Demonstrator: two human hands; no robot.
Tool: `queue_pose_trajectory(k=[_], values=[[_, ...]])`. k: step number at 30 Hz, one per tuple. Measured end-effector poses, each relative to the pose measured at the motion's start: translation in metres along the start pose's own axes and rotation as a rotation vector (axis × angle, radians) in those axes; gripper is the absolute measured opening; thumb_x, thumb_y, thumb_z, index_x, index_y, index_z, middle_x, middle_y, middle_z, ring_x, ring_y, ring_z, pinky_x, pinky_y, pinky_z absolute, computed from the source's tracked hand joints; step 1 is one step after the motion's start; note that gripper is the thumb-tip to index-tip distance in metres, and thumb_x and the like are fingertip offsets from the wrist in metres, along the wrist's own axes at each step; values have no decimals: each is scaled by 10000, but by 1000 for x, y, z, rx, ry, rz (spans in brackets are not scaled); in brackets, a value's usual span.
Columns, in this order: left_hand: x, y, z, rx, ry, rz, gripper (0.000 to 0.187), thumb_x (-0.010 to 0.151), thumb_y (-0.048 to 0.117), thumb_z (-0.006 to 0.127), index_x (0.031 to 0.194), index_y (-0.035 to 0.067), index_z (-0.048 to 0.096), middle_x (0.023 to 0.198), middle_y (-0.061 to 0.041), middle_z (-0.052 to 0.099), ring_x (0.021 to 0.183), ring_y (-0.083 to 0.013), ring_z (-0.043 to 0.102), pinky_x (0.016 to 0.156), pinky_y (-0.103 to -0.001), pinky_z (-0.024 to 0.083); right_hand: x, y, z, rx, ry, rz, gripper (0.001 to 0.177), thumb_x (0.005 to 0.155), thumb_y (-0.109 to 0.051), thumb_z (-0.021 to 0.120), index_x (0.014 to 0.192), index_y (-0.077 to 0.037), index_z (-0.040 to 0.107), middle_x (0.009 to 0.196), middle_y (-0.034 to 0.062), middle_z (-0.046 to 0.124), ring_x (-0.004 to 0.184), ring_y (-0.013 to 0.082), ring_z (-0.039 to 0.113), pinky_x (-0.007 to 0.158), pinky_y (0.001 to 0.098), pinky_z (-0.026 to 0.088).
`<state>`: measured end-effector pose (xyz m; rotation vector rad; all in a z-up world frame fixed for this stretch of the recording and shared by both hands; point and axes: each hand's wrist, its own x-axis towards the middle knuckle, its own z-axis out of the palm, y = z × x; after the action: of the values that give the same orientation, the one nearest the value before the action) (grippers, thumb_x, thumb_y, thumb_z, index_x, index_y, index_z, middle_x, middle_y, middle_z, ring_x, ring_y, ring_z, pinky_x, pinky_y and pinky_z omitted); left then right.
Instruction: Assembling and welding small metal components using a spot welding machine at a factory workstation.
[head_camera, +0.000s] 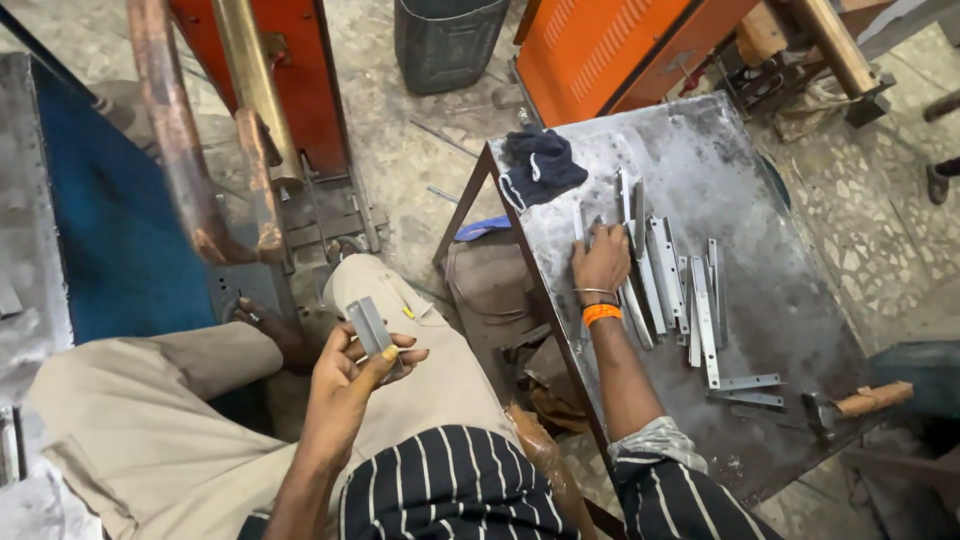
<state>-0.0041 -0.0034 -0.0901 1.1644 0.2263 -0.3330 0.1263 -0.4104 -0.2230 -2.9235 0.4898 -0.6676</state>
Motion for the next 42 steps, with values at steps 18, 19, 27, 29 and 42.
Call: queue_pose_trajectory(k=[18, 19, 27, 29, 42], values=[[-9, -13, -43, -252, 123, -52, 424, 1029, 249, 451, 1392, 33, 483, 1361, -183, 655, 1192, -285, 692, 986, -368, 550, -97, -135, -28, 1634, -663, 684, 353, 919, 33, 524, 1269, -14, 530, 917, 136, 692, 638, 273, 688, 547, 381, 581], [-8, -14, -48, -256, 139, -43, 424, 1029, 249, 451, 1392, 33, 483, 1361, -183, 655, 1192, -285, 692, 986, -368, 550, -103, -166, -59, 1636, -682, 674, 353, 919, 33, 524, 1269, -14, 530, 917, 136, 692, 638, 273, 688, 547, 381, 581], [-31, -22, -86, -390, 251, 108, 351, 1059, 203, 503, 1332, -14, 533, 1285, -150, 680, 1155, -242, 678, 967, -363, 552, -151, -278, -161, 1559, -1029, 21, 317, 1033, -85, 604, 1331, 14, 563, 909, 70, 619, 531, 52, 480, 451, 214, 376], [-38, -14, -83, -416, 246, 151, 365, 1062, 197, 509, 1357, -18, 534, 1285, -145, 674, 1149, -224, 672, 975, -360, 545, -155, -288, -172, 1522, -1009, 1, 296, 1029, -103, 591, 1302, 10, 577, 925, 57, 651, 532, 42, 470, 454, 212, 373], [-37, 25, -59, -398, 134, 263, 511, 1019, 331, 543, 1398, -11, 511, 1358, -145, 669, 1171, -198, 683, 970, -347, 560, -165, -301, -203, 1531, -1041, -145, 466, 976, 0, 566, 1437, -32, 503, 1093, -10, 655, 687, 32, 539, 556, 217, 468]])
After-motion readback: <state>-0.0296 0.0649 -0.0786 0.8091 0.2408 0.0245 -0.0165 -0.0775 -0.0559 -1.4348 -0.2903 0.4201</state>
